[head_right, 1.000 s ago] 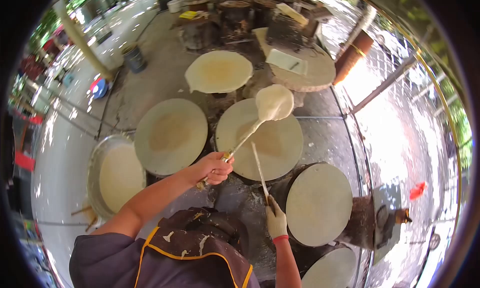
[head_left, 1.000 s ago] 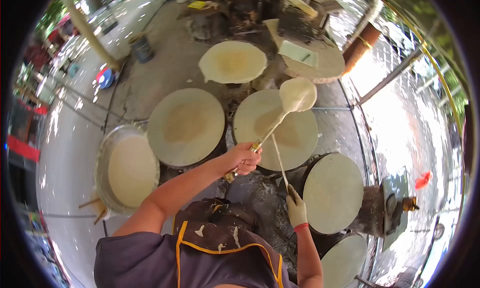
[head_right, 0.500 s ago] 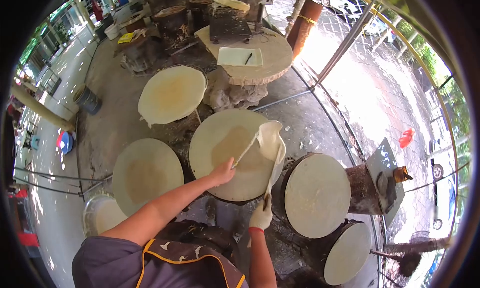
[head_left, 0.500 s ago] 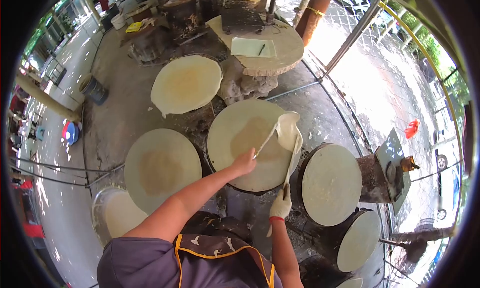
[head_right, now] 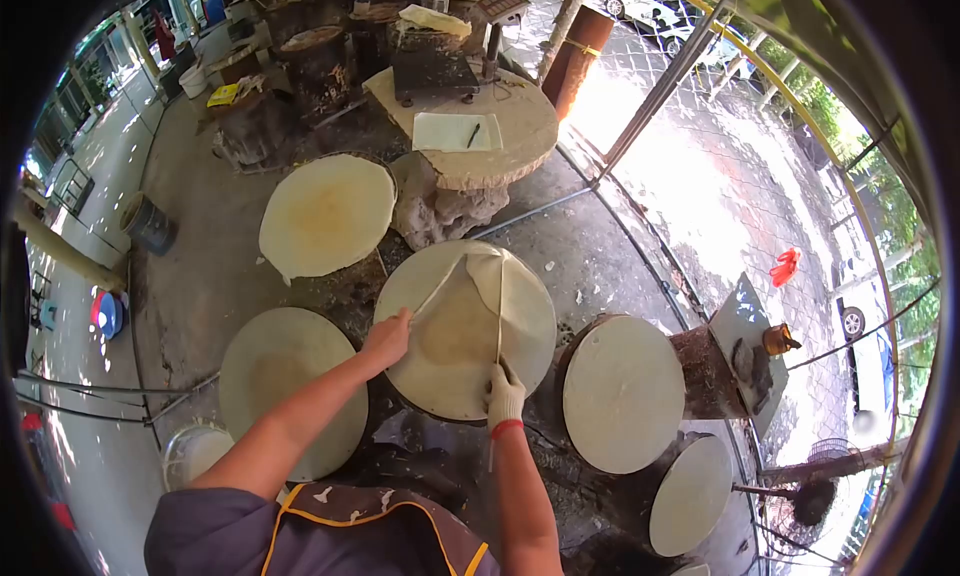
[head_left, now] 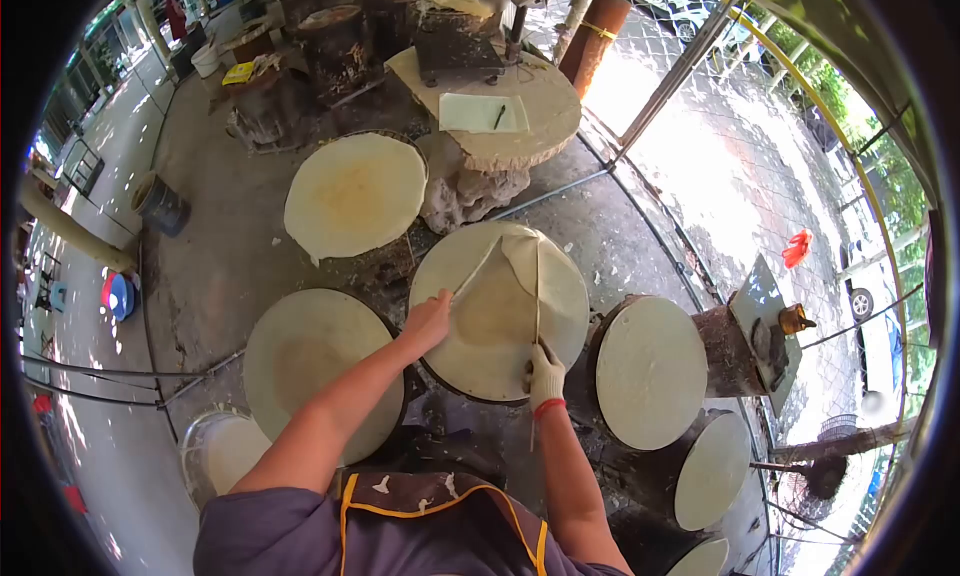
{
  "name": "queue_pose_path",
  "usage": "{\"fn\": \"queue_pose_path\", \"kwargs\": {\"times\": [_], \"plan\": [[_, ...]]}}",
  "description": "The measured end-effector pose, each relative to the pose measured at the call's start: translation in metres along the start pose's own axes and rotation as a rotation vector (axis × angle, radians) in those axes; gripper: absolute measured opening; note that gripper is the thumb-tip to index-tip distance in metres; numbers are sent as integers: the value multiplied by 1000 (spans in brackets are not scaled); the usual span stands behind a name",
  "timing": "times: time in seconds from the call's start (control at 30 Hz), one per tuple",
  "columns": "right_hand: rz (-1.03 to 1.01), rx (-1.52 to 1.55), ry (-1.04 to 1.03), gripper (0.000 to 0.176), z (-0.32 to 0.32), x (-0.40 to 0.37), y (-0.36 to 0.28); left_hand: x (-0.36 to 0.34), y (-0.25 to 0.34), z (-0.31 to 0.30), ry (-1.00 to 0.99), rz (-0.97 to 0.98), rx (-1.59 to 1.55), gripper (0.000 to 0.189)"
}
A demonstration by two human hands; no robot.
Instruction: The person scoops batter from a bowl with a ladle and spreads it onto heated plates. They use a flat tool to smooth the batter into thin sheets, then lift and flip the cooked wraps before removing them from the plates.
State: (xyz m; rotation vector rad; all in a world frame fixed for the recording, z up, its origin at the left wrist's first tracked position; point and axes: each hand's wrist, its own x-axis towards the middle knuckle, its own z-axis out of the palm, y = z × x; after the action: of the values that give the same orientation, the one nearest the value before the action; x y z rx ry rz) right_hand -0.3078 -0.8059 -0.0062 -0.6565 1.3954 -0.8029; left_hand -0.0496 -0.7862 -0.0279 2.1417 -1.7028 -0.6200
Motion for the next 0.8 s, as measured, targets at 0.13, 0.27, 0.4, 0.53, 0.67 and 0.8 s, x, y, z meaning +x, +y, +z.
{"fn": "queue_pose_path", "kwargs": {"times": [0.13,0.27,0.4,0.53,0.67,0.8], "plan": [[-254,-174,205,41,-12,22,56,-16,-9,-26,2,-86,17,32],[-145,-131,-11,36,23,24,15,-29,-22,-32,89,-67,90,41],[-110,-14,143,34,-4,25,29,-40,-45,-44,204,-46,134,56],[-320,-262,69,38,21,43,29,-56,-56,-54,237,10,126,60],[9,-262,-168,39,20,13,-26,-80,-57,-63,220,-54,121,60],[-251,-271,5,38,-27,61,19,-109,-68,-63,248,-112,105,57]]}}
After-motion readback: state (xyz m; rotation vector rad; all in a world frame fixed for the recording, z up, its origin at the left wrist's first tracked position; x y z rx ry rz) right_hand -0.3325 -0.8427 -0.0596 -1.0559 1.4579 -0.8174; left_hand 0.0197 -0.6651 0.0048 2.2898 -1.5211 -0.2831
